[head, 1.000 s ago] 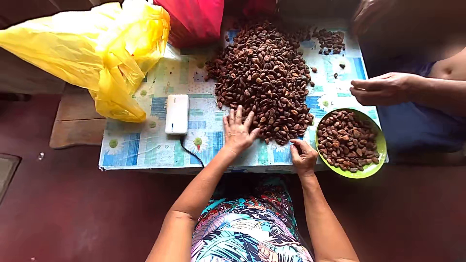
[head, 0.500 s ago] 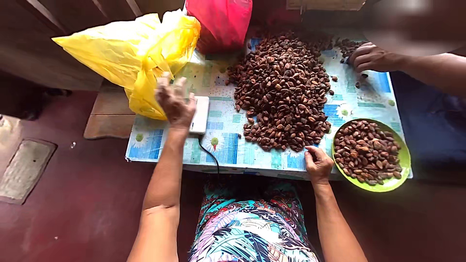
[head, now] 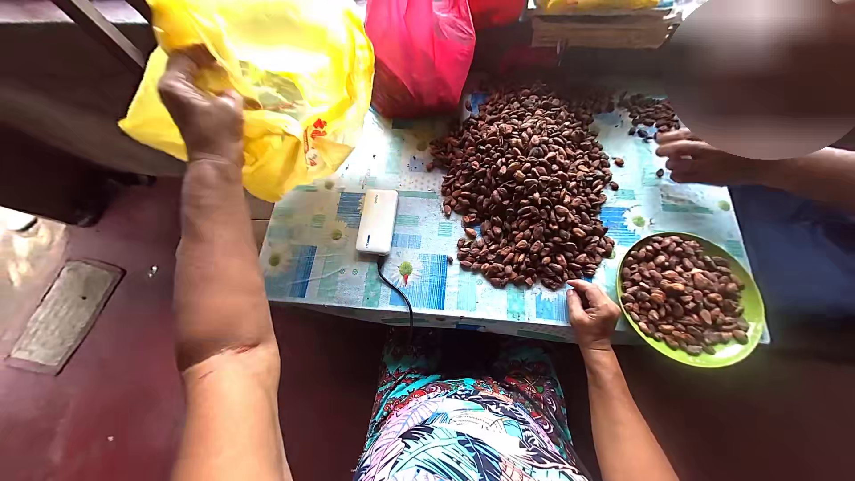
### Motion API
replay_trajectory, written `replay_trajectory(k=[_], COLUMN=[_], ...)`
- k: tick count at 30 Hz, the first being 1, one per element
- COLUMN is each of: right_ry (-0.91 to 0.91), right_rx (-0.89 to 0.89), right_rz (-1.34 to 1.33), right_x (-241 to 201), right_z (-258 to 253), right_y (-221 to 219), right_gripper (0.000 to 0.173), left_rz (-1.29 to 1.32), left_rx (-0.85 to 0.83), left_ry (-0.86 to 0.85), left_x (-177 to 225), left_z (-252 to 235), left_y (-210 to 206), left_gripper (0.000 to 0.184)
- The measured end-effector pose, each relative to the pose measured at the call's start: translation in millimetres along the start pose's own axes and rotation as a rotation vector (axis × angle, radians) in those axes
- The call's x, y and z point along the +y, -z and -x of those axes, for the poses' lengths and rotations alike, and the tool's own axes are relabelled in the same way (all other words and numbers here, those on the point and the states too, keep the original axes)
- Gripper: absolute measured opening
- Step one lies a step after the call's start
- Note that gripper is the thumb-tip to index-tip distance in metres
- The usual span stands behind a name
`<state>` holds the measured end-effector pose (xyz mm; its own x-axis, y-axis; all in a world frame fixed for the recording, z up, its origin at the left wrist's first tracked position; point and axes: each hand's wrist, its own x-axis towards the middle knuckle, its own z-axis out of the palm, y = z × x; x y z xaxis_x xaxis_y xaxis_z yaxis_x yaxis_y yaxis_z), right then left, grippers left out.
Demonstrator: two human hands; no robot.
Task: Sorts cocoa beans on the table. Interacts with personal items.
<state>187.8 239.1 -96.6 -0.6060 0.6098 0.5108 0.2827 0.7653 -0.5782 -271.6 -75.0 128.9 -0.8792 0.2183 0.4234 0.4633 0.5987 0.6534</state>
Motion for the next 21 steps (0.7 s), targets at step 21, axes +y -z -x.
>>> replay_trajectory(k=[21], right_ry=[-0.009], right_rx=[-0.018], right_rz=[0.049], right_x=[-6], right_z=[1], right_y=[0], right_gripper=[0.024], left_rz=[-0.476], left_rx=[-0.074], left_ry=[0.127], left_x=[49], left_z=[49], left_y=[-29], left_gripper=[0.067])
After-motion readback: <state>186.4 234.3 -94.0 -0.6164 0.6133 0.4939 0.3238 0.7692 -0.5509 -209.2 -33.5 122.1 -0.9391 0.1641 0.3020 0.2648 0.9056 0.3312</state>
